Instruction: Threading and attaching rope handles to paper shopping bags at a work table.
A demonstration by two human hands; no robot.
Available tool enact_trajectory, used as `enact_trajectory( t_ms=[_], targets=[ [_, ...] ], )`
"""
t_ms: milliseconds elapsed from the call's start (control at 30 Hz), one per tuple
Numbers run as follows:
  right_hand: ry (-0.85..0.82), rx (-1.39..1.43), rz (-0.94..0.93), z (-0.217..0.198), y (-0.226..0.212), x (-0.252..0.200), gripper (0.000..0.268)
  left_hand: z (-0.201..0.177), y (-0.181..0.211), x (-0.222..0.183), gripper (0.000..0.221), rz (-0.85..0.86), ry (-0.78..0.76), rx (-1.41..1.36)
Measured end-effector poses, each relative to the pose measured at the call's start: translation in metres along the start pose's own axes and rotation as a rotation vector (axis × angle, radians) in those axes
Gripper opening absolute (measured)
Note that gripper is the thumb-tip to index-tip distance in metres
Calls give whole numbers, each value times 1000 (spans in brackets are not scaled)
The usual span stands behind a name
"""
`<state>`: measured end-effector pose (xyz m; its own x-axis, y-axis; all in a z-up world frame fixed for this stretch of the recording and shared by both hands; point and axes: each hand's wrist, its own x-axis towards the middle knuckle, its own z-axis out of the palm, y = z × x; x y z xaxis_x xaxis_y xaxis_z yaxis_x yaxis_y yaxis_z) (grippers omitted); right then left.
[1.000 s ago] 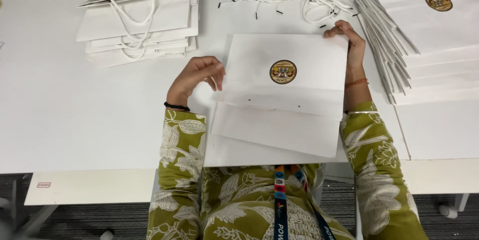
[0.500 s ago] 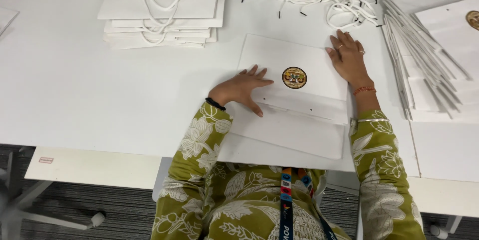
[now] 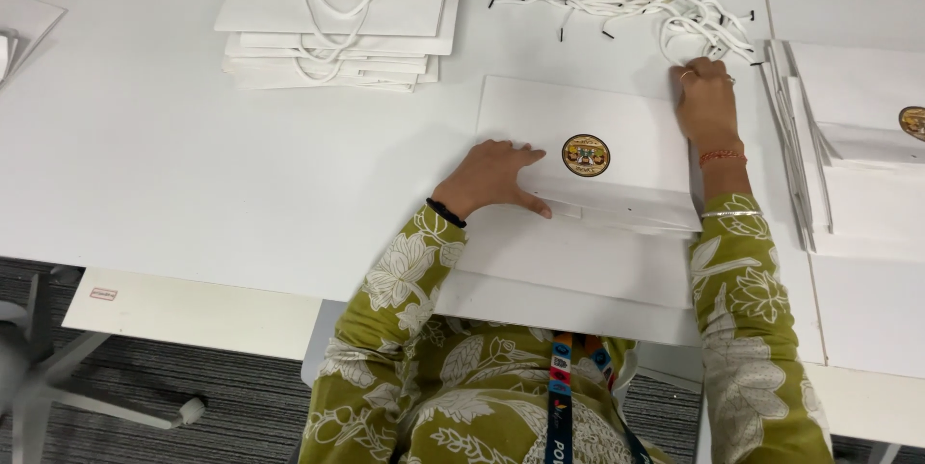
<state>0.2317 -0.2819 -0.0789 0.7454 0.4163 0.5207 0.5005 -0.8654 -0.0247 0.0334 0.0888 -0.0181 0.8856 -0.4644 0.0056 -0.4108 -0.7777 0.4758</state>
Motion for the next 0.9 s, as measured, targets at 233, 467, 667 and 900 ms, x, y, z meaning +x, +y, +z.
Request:
enact_trajectory(
  t_ms=[233, 467, 667, 900],
  targets=[
    [106, 303, 333, -42, -11, 16, 33, -1, 1, 6, 95, -12, 10, 2],
    [37, 1186, 857, -102, -55, 18, 53, 8, 18, 11, 71, -31, 71, 95],
    [-360, 1632, 543, -100, -94, -5, 48, 18, 34, 17, 53, -14, 108, 270],
    [-648, 1450, 432, -99, -161, -10, 27, 15, 4, 11, 37, 228, 137, 69]
  ],
)
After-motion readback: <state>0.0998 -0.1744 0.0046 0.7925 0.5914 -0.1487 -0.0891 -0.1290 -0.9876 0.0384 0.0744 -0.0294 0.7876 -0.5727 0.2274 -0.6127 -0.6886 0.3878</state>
